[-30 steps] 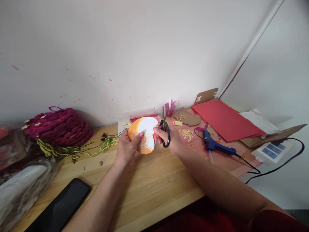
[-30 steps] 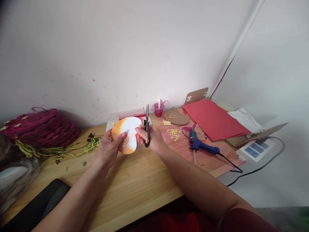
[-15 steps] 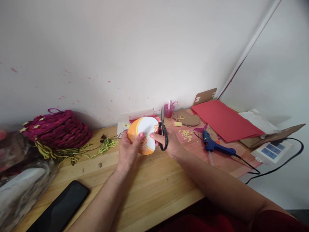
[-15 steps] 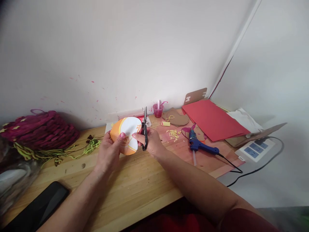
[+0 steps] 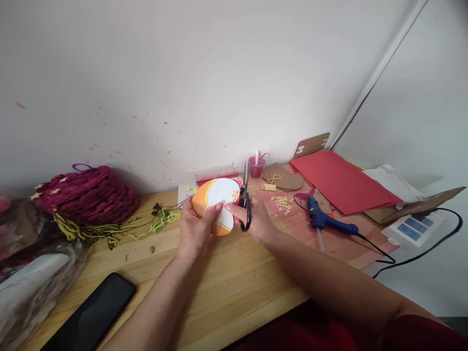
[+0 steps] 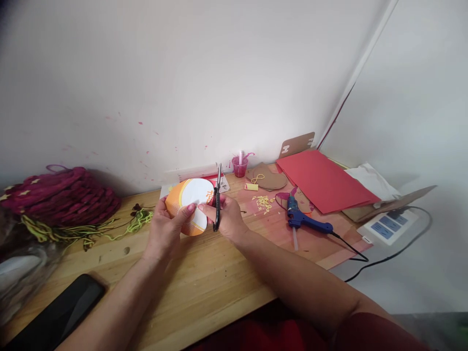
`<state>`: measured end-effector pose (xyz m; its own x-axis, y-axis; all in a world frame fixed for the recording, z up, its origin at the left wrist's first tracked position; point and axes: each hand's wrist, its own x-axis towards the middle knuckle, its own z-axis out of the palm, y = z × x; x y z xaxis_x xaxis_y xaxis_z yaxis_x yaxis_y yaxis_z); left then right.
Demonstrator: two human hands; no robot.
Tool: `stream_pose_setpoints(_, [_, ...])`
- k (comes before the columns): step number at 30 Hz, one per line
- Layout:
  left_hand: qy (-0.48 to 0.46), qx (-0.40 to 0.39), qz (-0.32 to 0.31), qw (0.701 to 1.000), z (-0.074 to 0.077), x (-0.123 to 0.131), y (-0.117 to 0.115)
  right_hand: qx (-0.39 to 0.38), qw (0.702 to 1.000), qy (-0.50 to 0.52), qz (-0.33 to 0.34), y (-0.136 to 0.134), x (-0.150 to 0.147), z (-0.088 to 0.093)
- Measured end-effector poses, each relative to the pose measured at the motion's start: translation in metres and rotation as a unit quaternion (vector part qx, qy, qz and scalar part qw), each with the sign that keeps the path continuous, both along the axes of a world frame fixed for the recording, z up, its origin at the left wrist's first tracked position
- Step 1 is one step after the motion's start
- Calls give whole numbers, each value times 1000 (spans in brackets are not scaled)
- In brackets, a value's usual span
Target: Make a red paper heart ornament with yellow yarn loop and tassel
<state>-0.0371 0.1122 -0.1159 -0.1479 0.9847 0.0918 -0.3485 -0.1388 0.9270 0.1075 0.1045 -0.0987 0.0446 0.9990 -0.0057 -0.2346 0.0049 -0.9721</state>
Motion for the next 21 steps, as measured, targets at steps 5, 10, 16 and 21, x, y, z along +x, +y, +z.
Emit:
stream_pose_setpoints(5, [21, 21, 2, 1000, -1, -2, 1, -9, 1000, -20, 13, 2, 2, -3])
stream_pose_setpoints(10, [6, 5, -28, 1000, -2, -2, 2, 1, 1000, -7, -4, 5, 3, -8])
stream_pose_setpoints(16, [97, 61, -7, 993, -6, -4, 3, -4, 1000, -14, -16, 5, 3, -6])
stream_pose_setpoints(21, [175, 89, 45, 979, -11, -7, 6, 17, 999, -25, -28, 5, 5, -4])
